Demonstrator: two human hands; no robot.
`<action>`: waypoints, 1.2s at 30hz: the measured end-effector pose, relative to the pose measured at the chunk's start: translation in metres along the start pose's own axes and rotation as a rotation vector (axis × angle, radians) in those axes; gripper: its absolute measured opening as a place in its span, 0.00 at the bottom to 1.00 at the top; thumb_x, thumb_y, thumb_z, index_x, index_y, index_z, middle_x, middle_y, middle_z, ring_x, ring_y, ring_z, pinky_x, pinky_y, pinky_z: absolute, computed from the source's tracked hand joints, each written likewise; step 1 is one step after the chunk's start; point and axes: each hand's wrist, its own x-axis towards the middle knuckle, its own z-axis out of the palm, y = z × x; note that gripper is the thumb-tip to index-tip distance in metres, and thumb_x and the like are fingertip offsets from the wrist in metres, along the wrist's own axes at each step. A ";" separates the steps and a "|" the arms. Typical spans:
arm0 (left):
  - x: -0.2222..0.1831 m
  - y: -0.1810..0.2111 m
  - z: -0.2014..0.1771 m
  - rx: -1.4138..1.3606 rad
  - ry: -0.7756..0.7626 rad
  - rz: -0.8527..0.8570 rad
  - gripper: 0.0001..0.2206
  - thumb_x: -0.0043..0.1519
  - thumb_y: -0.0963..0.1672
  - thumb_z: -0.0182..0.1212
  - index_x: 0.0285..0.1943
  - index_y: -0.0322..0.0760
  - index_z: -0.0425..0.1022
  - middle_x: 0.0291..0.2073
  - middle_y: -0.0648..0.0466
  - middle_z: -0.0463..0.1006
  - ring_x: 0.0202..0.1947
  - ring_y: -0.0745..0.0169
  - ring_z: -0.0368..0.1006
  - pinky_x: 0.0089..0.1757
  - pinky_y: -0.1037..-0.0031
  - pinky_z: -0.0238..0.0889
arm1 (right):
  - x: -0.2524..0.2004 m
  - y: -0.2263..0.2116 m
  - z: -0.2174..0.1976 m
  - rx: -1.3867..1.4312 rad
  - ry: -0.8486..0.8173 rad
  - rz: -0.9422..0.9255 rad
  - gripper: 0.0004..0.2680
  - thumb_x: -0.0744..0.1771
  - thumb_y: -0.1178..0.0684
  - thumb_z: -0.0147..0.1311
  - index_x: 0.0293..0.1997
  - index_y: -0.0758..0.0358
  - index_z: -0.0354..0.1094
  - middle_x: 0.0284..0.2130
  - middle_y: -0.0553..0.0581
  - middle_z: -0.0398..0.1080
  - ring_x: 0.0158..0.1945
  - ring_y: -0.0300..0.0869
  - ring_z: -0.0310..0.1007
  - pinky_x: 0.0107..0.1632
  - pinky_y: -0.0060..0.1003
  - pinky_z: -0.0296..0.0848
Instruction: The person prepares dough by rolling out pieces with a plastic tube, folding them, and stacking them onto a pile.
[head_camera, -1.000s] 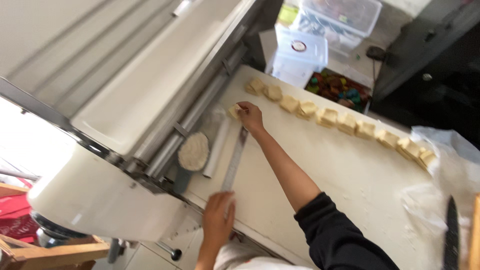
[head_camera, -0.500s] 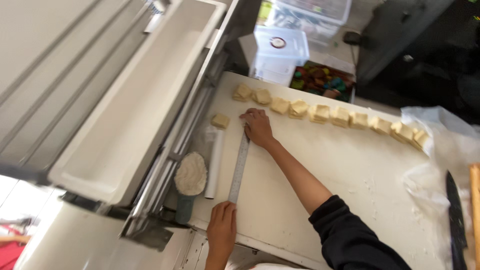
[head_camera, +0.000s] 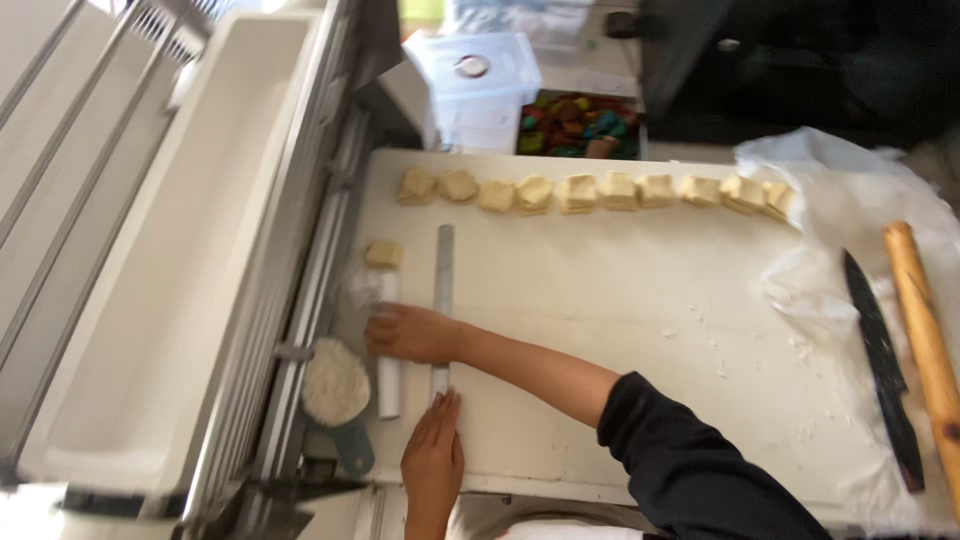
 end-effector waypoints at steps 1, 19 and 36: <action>0.000 0.001 0.001 0.018 -0.005 0.014 0.22 0.56 0.36 0.58 0.62 0.35 0.75 0.59 0.49 0.78 0.60 0.52 0.73 0.55 0.67 0.67 | -0.001 -0.001 -0.006 -0.055 -0.020 -0.017 0.14 0.62 0.57 0.55 0.52 0.58 0.71 0.56 0.56 0.70 0.63 0.49 0.65 0.72 0.49 0.55; 0.119 0.022 0.036 0.205 0.174 0.207 0.18 0.65 0.48 0.60 0.61 0.36 0.75 0.55 0.42 0.79 0.56 0.41 0.74 0.58 0.54 0.65 | -0.399 -0.150 -0.199 0.964 0.869 1.735 0.24 0.65 0.56 0.55 0.71 0.62 0.56 0.29 0.58 0.65 0.27 0.38 0.63 0.30 0.35 0.68; 0.395 -0.145 0.164 0.381 0.023 -0.285 0.14 0.72 0.44 0.52 0.53 0.25 0.75 0.48 0.34 0.80 0.50 0.37 0.77 0.50 0.54 0.70 | -0.536 -0.248 -0.197 1.026 1.432 1.490 0.18 0.68 0.57 0.47 0.65 0.73 0.56 0.29 0.64 0.64 0.27 0.43 0.65 0.31 0.37 0.67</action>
